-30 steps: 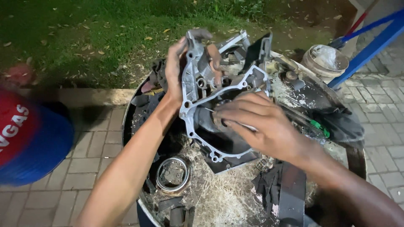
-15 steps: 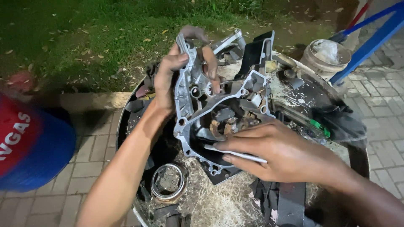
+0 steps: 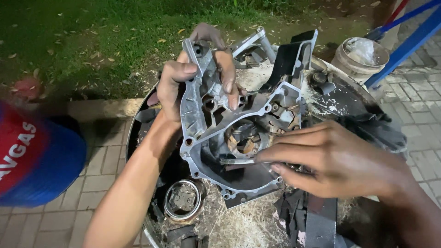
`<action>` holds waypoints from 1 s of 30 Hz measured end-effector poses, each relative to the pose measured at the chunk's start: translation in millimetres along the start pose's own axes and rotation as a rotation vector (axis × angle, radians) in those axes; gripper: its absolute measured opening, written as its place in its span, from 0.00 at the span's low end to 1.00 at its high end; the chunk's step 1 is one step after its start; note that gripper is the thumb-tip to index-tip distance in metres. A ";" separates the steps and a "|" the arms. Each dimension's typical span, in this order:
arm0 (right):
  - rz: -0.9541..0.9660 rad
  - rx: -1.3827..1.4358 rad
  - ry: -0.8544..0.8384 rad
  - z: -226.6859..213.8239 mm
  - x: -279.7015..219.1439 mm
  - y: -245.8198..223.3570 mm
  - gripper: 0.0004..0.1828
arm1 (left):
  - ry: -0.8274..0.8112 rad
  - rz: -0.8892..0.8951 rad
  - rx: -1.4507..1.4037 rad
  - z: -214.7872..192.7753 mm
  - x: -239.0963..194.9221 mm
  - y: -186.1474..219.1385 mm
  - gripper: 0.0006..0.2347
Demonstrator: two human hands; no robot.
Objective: The person holds a disassembled metal engine casing and uses a small metal tool to scrape and remove debris from internal surfaces. The person then wipes the interior with a dark cloth, repeatedly rubbing and rotating the part to clean different areas.
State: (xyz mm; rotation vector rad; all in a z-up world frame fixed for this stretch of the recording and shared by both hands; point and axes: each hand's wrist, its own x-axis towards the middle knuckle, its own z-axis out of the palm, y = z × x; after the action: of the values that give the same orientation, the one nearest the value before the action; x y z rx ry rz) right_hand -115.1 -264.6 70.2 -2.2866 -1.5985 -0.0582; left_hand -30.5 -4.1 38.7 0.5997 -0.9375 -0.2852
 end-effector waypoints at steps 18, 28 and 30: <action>-0.188 0.228 0.325 8.2 5.1 -0.2 0.09 | -0.157 -0.040 -0.111 -1.8 4.1 11.0 0.14; -0.132 0.065 0.241 26.2 13.2 -14.1 0.19 | -0.099 0.009 -0.093 6.1 0.9 6.3 0.13; -0.147 0.036 0.244 30.1 13.5 -14.3 0.19 | -0.080 -0.001 -0.035 5.6 0.7 5.3 0.13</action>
State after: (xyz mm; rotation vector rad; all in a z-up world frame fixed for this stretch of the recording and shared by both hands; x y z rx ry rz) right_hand -128.3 -238.8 48.7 -2.0413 -1.6204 -0.3291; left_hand -34.8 -2.2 44.8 0.5598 -1.0076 -0.3282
